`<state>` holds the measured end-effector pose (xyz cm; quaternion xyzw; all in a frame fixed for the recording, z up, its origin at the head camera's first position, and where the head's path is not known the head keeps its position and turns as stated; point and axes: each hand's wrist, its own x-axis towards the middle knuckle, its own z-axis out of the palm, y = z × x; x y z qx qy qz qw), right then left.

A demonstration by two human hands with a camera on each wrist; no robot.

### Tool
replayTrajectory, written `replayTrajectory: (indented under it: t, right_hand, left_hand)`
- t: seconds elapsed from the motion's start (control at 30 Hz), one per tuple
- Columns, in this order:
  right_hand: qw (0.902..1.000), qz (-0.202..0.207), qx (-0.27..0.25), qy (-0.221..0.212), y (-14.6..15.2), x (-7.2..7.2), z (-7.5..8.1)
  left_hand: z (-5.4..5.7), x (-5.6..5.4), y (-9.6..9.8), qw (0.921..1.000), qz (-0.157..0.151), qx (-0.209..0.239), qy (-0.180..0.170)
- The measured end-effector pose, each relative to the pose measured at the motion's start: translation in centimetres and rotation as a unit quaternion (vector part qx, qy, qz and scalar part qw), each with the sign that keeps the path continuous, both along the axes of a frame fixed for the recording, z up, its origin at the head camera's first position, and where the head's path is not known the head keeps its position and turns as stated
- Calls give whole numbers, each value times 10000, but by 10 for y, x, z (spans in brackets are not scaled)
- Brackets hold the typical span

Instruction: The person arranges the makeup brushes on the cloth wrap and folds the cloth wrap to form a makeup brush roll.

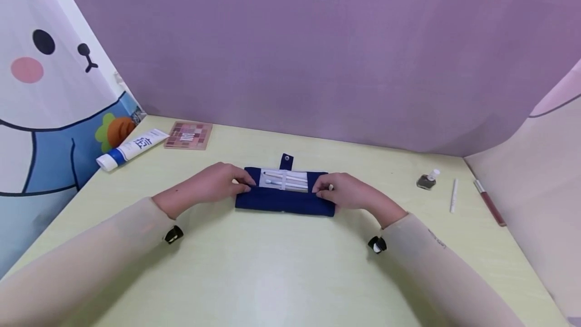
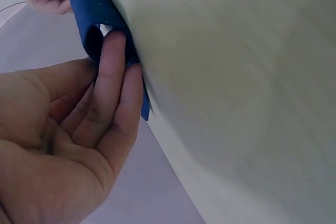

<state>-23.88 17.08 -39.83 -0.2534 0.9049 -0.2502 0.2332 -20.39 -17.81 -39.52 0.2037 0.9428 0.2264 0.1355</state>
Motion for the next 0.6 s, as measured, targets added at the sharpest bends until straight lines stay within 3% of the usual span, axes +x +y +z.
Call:
replayTrajectory:
  t: [0.13,0.27,0.47,0.6]
  right_hand:
    - [10000,38,68,-27,-1,0,1]
    - [9994,157,203,236,-8,2,3]
    - [9913,235,785,1030,-20,13,3]
    - [9746,173,1302,1811,-25,24,1]
  left_hand:
    - [-3,-1,0,9999,132,18,31]
    - [-4,0,1,9997,142,21,179]
    - [-4,2,5,9995,139,-79,271]
    - [-4,2,6,9995,162,-162,239]
